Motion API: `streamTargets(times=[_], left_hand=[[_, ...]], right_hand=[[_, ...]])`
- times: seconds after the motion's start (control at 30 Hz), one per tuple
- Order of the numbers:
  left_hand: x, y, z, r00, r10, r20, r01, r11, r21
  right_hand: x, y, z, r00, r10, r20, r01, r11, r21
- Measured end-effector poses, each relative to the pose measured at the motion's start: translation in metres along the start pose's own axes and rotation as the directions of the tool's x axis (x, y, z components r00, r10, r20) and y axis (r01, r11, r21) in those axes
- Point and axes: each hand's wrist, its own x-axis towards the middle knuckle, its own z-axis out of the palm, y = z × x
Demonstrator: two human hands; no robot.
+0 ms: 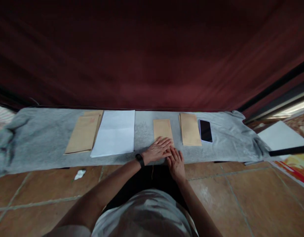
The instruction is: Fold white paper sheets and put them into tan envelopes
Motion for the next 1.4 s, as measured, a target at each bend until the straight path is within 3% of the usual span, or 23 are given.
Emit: streamTargets(times=[0.27, 0.6, 0.97, 1.2, 1.4], left_hand=[[-0.041, 0.023, -0.012, 0.999, -0.046, 0.011, 0.047, 0.998, -0.044], [-0.072, 0.018, -0.015, 0.999, 0.028, 0.029, -0.025, 0.996, -0.084], [-0.084, 0.013, -0.012, 0.999, 0.040, 0.034, -0.038, 0.998, -0.058], [-0.086, 0.006, -0.003, 1.000, 0.016, -0.019, -0.018, 0.998, -0.063], [-0.085, 0.003, 0.000, 0.996, 0.016, -0.088, -0.021, 0.998, -0.055]], right_hand=[[-0.003, 0.004, 0.001, 1.000, -0.022, 0.009, 0.022, 0.999, 0.027], [-0.003, 0.005, -0.002, 0.998, -0.040, 0.040, 0.040, 0.999, 0.009], [-0.011, 0.009, -0.008, 0.999, -0.038, 0.035, 0.038, 0.999, -0.016], [-0.014, 0.005, -0.016, 0.997, 0.066, 0.046, -0.064, 0.997, -0.047], [-0.001, 0.004, -0.029, 0.989, 0.140, 0.051, -0.142, 0.989, 0.041]])
